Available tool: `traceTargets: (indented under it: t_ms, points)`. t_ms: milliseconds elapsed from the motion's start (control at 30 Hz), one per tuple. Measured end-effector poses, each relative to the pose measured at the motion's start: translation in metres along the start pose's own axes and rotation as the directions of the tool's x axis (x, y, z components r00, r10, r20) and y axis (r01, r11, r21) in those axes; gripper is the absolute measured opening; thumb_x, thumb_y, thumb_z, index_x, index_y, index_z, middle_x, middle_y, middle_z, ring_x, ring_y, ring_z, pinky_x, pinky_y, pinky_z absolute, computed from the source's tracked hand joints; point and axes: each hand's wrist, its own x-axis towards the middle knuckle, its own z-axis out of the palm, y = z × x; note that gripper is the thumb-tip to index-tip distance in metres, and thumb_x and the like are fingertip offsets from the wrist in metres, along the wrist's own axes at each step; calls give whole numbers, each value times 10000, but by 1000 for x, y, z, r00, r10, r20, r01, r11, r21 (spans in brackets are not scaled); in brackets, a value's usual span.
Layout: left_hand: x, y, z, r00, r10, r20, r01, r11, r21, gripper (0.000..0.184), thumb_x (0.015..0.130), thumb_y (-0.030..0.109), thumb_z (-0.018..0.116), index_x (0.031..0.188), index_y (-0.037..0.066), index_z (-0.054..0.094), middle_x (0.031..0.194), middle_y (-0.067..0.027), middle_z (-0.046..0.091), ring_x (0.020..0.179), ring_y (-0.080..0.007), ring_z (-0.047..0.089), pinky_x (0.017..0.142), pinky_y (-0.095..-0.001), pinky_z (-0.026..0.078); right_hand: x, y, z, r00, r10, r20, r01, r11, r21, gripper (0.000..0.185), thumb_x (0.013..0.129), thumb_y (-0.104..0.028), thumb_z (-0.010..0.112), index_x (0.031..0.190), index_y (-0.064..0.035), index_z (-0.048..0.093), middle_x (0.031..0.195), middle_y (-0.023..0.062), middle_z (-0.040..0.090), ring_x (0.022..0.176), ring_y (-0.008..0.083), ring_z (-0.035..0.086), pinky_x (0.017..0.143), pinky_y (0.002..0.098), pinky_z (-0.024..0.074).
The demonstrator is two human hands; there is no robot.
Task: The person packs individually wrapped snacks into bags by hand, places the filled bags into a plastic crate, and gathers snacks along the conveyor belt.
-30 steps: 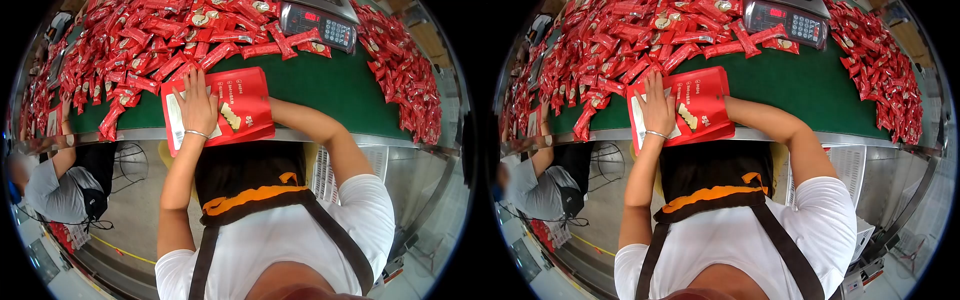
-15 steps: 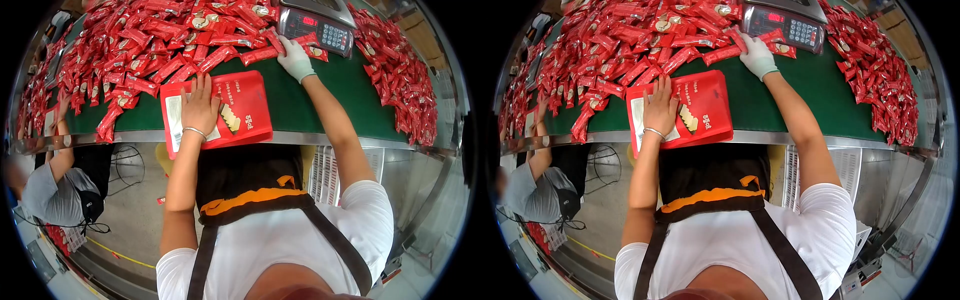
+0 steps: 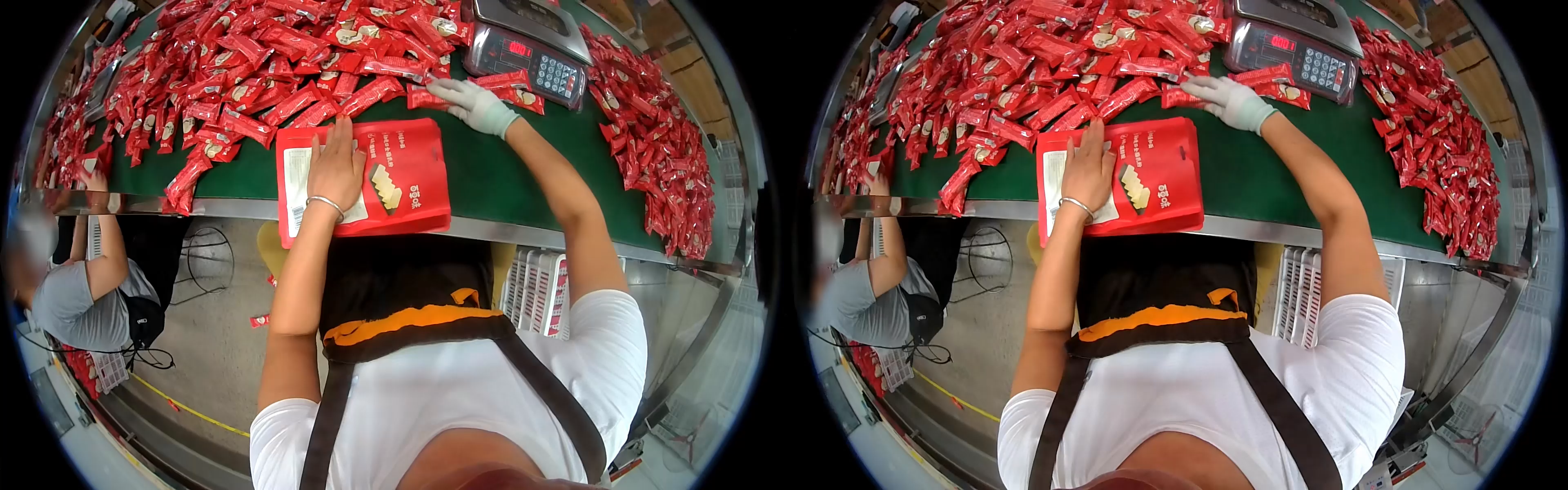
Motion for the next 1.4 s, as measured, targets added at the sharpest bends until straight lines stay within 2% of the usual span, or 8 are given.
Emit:
traceTargets:
  t_ms: [367, 633, 767, 800, 867, 1300, 1367, 1400]
  points:
    - [3, -1, -1, 998, -47, -41, 42, 993, -114, 611, 986, 263, 365, 1492, -49, 228, 1511, -236, 346, 1421, -333, 312, 1196, -449, 142, -57, -80, -26, 857, 498, -131, -476, 863, 170, 600, 886, -167, 632, 1449, -208, 428, 1052, 157, 619, 1012, 357, 590, 880, 434, 494]
    - [0, 3, -2, 999, -22, -24, 20, 998, -67, 623, 981, 245, 379, 1500, -48, 199, 1537, -234, 297, 1438, -344, 275, 1195, -466, 143, -69, -121, -17, 929, 363, 73, -367, 877, 309, 514, 851, -129, 639, 1351, -108, 522, 999, 152, 617, 938, 366, 574, 854, 410, 488]
    - [-1, 3, -5, 1000, 16, -6, -16, 1000, 15, 643, 977, 256, 398, 1512, -30, 185, 1565, -208, 252, 1454, -339, 240, 1197, -461, 138, -21, -93, 70, 994, -85, -63, 92, 988, 126, 310, 849, -106, 607, 1153, -49, 617, 1040, 166, 636, 972, 360, 573, 861, 397, 487]
    - [-2, 2, -4, 999, 45, -22, -44, 999, 13, 647, 976, 261, 405, 1514, -24, 187, 1572, -199, 242, 1458, -333, 230, 1198, -456, 137, -16, -92, 92, 986, 7, -167, 77, 867, 493, 274, 823, -124, 617, 1089, -77, 664, 1034, 164, 657, 985, 349, 598, 876, 393, 498]
    - [-2, 1, -4, 999, 44, -25, -45, 999, -23, 646, 976, 273, 408, 1516, -13, 196, 1573, -197, 241, 1462, -334, 220, 1196, -472, 134, -2, -93, 97, 999, -29, -37, 46, 778, 627, 271, 820, -126, 618, 1083, -81, 667, 1035, 162, 659, 984, 348, 601, 877, 394, 499]
    - [-8, 12, -6, 981, 176, -79, -157, 966, 205, 607, 980, 361, 406, 1507, 73, 311, 1577, -143, 271, 1469, -309, 217, 1178, -534, 131, -2, -121, 76, 988, -144, 62, 60, 716, 695, 250, 803, -137, 624, 1042, -105, 688, 1038, 154, 669, 978, 341, 619, 881, 399, 509]
    - [-7, 10, -6, 988, 155, -9, -151, 973, 177, 607, 977, 371, 413, 1495, 65, 335, 1562, -145, 304, 1460, -293, 246, 1185, -495, 144, -20, -106, 11, 985, 144, -91, -48, 749, 660, 247, 801, -138, 624, 1036, -108, 691, 1038, 153, 671, 977, 340, 622, 881, 399, 510]
    - [-4, 9, -6, 990, 142, -20, -136, 976, 172, 607, 977, 371, 413, 1495, 65, 335, 1562, -145, 304, 1460, -293, 246, 1185, -495, 144, -30, -59, 4, 961, 65, -271, 29, 944, 330, 186, 817, -65, 622, 983, -66, 708, 1084, 142, 672, 969, 323, 643, 895, 410, 518]
